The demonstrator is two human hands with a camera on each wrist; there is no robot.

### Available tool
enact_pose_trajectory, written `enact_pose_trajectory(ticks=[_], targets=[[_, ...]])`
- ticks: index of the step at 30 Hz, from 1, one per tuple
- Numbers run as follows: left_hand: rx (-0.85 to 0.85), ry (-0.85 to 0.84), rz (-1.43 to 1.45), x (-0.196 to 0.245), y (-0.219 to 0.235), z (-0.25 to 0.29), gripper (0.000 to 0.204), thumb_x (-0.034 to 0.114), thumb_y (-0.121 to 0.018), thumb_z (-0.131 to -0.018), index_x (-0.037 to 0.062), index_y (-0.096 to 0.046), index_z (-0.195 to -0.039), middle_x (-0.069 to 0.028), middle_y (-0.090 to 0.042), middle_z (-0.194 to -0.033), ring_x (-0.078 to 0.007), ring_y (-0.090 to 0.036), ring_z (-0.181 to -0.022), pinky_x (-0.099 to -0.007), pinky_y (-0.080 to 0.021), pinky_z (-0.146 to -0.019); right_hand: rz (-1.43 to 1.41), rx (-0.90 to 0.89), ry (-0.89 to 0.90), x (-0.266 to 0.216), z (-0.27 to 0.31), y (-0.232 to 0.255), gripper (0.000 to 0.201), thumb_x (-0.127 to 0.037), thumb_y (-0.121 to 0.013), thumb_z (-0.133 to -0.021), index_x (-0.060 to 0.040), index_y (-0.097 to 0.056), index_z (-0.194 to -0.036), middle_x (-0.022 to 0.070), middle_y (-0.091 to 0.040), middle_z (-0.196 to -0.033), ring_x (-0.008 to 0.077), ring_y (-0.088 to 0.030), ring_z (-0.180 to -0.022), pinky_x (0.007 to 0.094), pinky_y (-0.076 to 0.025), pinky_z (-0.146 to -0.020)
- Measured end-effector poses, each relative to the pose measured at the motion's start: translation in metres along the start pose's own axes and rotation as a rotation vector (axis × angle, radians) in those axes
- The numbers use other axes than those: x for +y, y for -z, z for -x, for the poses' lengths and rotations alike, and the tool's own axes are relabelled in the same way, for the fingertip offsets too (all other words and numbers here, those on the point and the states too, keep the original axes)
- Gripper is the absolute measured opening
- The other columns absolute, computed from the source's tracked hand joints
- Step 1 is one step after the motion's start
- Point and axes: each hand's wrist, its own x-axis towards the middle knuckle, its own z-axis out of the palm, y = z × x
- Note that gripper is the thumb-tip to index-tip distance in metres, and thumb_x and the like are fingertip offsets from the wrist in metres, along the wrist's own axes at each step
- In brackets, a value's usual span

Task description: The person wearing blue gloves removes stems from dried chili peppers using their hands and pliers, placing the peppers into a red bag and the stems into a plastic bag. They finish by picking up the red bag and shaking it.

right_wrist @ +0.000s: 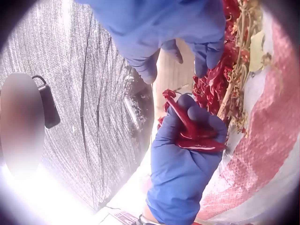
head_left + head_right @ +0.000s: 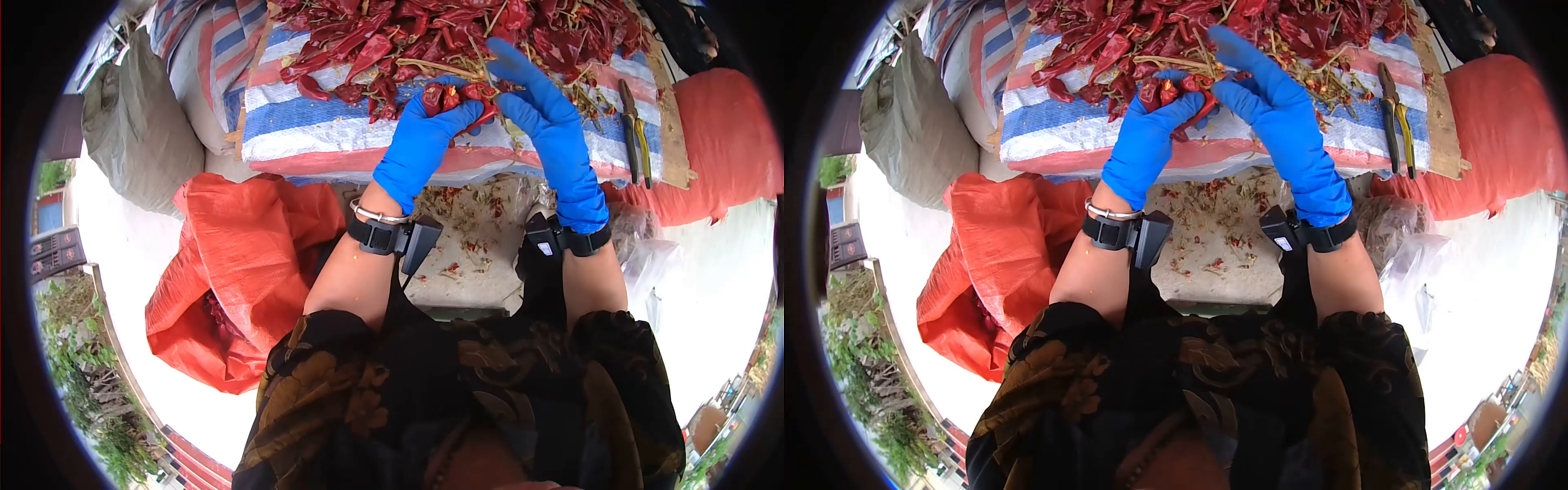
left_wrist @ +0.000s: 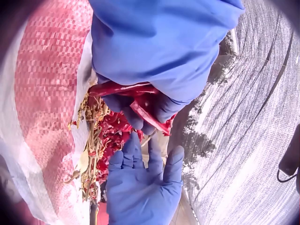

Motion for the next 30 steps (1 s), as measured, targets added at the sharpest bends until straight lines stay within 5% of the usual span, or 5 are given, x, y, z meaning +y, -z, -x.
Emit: enact_pose_trajectory(ticks=[3, 13, 19, 24, 30], targets=[[-0.02, 0.034, -0.047, -0.008, -0.002, -0.001, 0.02, 0.012, -0.062, -0.081, 0.0088, -0.058, -0.1, -0.0022, -0.063, -0.087, -0.0124, -0.062, -0.077, -0.0223, -0.043, -0.052, 0.005, -0.131, -0.038, 0.006, 0.001, 0.009, 0.029, -0.007, -0.058, -0.082, -0.0082, -0.059, -0.111, -0.0014, -0.062, -0.099, 0.0066, -0.052, -0.083, 0.0204, -0.043, -0.077], [-0.071, 0.256, -0.205, 0.006, -0.011, 0.01, 0.021, 0.011, -0.062, -0.081, 0.0079, -0.056, -0.101, -0.0039, -0.063, -0.088, -0.0145, -0.062, -0.077, -0.0225, -0.041, -0.051, 0.144, 0.258, 0.059, -0.003, 0.002, 0.043, 0.011, -0.011, -0.057, -0.084, -0.0051, -0.065, -0.09, 0.0003, -0.063, -0.083, 0.0064, -0.052, -0.074, 0.0212, -0.042, -0.07], [-0.026, 0.132, 0.122, -0.008, 0.0, 0.0, 0.025, 0.004, -0.055, -0.083, 0.0032, -0.053, -0.108, -0.0146, -0.06, -0.098, -0.0272, -0.06, -0.09, -0.0367, -0.052, -0.075, 0.461, 0.411, 0.168, 0.001, -0.008, 0.098, 0.015, -0.011, -0.059, -0.083, -0.0078, -0.065, -0.096, 0.0017, -0.062, -0.089, 0.006, -0.052, -0.076, 0.0203, -0.042, -0.069], [-0.062, 0.184, 0.311, 0.002, -0.007, -0.003, 0.026, 0.001, -0.054, -0.081, -0.0027, -0.053, -0.107, -0.0162, -0.062, -0.097, -0.0242, -0.062, -0.081, -0.0333, -0.052, -0.072, 1.333, 0.471, 0.192, 0.021, -0.004, 0.142, 0.028, -0.018, -0.066, -0.071, -0.0143, -0.065, -0.099, 0.0176, -0.057, -0.11, 0.0324, -0.053, -0.103, 0.0386, -0.043, -0.085], [-0.021, 0.162, 0.371, -0.004, 0.001, -0.011, 0.037, -0.003, -0.051, -0.078, 0.0004, -0.049, -0.115, -0.0161, -0.056, -0.108, -0.0256, -0.058, -0.094, -0.0392, -0.051, -0.076, 1.186, 0.401, 0.328, 0.026, -0.019, 0.117, 0.028, -0.016, -0.063, -0.075, -0.0164, -0.064, -0.103, 0.0178, -0.055, -0.112, 0.0319, -0.052, -0.102, 0.0387, -0.04, -0.088]])
